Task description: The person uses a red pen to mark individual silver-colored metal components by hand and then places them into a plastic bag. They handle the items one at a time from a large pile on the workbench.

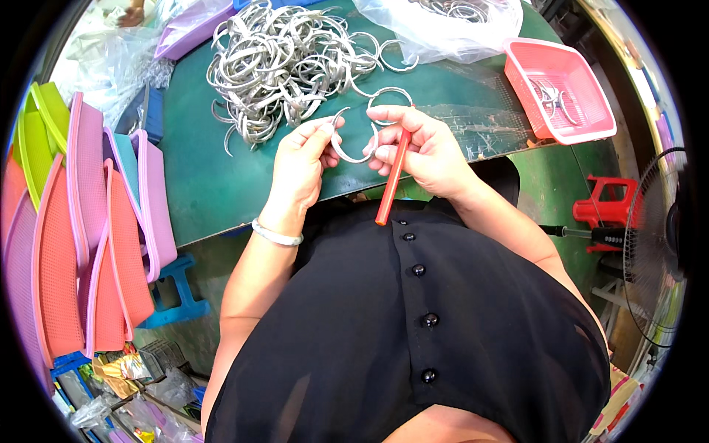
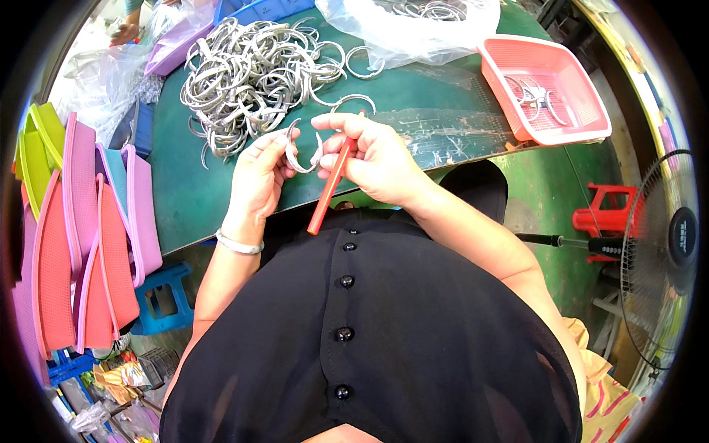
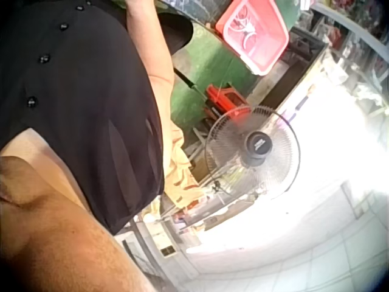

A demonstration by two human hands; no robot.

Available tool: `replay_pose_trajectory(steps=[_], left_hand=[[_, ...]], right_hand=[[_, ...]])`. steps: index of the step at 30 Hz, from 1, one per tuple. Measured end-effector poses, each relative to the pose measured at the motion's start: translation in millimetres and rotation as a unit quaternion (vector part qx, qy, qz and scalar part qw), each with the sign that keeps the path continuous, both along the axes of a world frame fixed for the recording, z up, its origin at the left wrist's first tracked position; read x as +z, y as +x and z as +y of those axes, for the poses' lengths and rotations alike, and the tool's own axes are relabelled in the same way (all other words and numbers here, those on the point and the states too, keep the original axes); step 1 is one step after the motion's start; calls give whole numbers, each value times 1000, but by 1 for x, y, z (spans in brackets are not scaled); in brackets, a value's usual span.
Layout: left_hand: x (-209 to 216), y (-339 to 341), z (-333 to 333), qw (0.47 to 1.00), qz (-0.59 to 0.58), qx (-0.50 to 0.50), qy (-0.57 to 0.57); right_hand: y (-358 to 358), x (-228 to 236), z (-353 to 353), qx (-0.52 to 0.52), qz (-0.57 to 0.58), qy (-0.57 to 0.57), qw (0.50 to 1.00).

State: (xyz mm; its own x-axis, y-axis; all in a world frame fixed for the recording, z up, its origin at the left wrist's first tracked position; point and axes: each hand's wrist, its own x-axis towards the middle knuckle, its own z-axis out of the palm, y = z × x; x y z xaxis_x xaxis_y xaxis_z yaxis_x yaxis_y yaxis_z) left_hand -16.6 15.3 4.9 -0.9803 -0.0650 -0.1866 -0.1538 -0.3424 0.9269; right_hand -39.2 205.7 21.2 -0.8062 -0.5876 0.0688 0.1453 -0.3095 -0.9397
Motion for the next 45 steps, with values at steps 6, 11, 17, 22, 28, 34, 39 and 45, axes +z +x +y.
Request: replay_pose_trajectory(steps=[6,11,17,22,28,34,39,45], left_hand=[[2,-1,0,996,44,10,-74],[9,-1,4,989,76,23,-122],[16,-1,8,980,115,33,-158],[20,1,11,972,138,42,-188],[18,3,10,972,143,41,-184],[-2,-5,13,993,100,32,-53],[-8,-9,24,994,67,38,73],[-8,-7,23,979,19,-34,199]], right_hand=[[1,-9,4,7,-26,-15,1000],[2,-14,6,2,-22,-3,1000],[3,-14,9,2,-24,-7,1000],[3,-14,10,2,-27,-5,1000],[4,-11,10,-4,-24,-4,1000],[9,-5,-2,-53,147,45,987],[13,0,-13,-57,252,90,962],[12,-1,-20,-74,311,114,941]])
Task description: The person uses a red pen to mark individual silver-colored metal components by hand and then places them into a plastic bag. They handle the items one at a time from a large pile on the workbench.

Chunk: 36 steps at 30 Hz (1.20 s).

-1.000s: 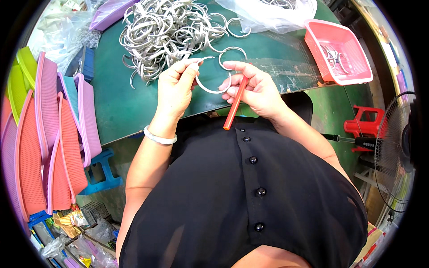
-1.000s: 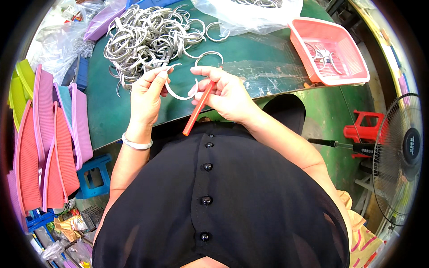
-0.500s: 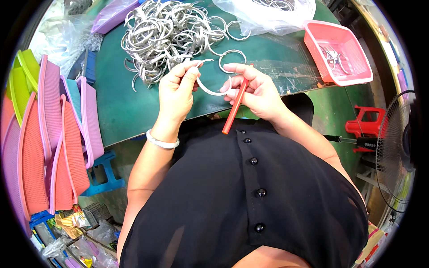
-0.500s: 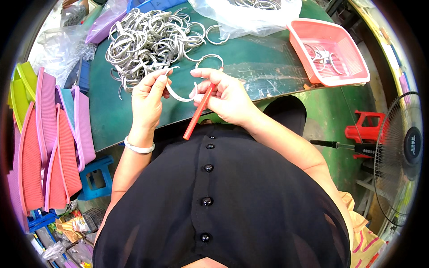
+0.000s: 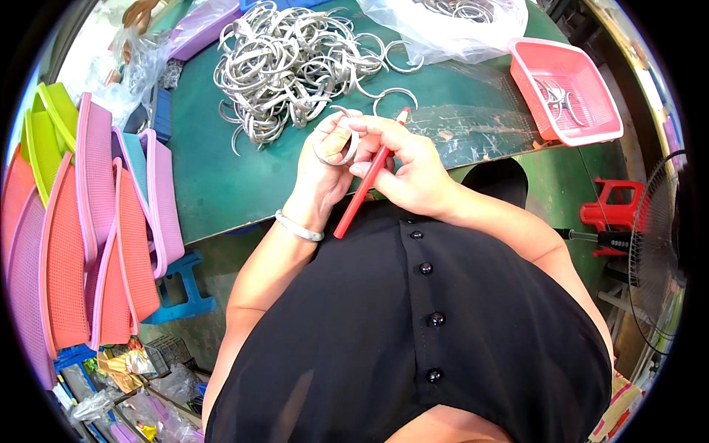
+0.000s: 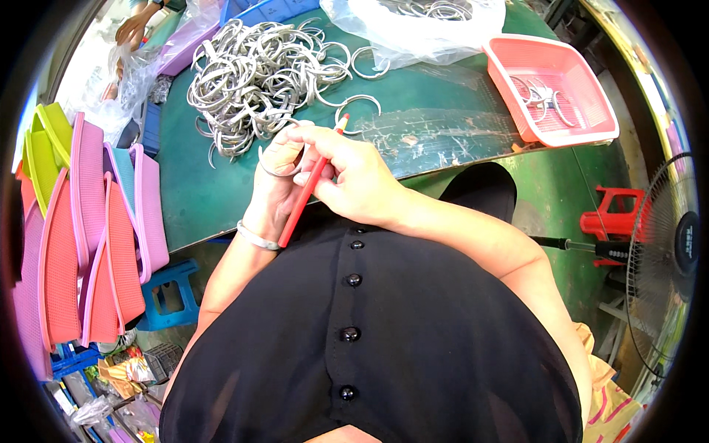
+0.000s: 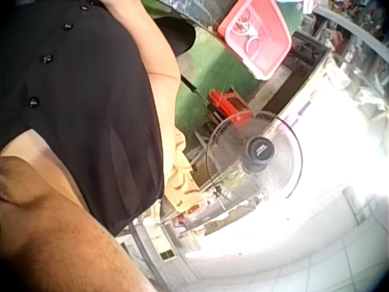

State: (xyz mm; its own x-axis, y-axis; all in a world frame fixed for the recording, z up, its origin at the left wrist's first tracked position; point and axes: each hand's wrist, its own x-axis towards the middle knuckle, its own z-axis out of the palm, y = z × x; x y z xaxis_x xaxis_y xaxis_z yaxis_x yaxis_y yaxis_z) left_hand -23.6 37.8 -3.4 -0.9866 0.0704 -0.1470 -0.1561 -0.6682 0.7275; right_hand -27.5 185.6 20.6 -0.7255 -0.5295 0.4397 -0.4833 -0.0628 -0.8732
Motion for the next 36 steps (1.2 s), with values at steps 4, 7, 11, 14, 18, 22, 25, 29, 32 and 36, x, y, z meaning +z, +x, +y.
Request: replay_pose_trajectory(steps=[4,7,11,14,18,22,25,29,32,36], left_hand=[[-12,-4,-7,994,-22,-41,100],[-4,-2,-8,977,-33,-97,189],[-5,-1,-9,966,-46,-110,231],[-4,-3,-8,961,-44,-120,244],[-3,-2,-11,958,-41,-131,253],[-2,0,-13,957,-37,-145,250],[-1,1,-13,960,-32,-147,235],[-2,3,-12,971,-23,-125,201],[0,2,-6,994,-28,-47,96],[-3,0,6,988,-56,100,-99]], right_hand=[[0,-4,-1,-21,-61,-77,995],[-2,-3,7,-21,-78,-70,994],[-5,-9,10,-53,-96,-69,992],[-7,-8,12,-54,-108,-66,990],[-8,-11,13,-50,-119,-71,989],[-8,-9,12,-48,-89,-47,994],[-9,-10,13,-52,-31,-32,998],[-9,-9,13,-50,6,-26,998],[-7,-4,7,-55,41,-39,997],[-5,13,-2,-19,149,16,988]])
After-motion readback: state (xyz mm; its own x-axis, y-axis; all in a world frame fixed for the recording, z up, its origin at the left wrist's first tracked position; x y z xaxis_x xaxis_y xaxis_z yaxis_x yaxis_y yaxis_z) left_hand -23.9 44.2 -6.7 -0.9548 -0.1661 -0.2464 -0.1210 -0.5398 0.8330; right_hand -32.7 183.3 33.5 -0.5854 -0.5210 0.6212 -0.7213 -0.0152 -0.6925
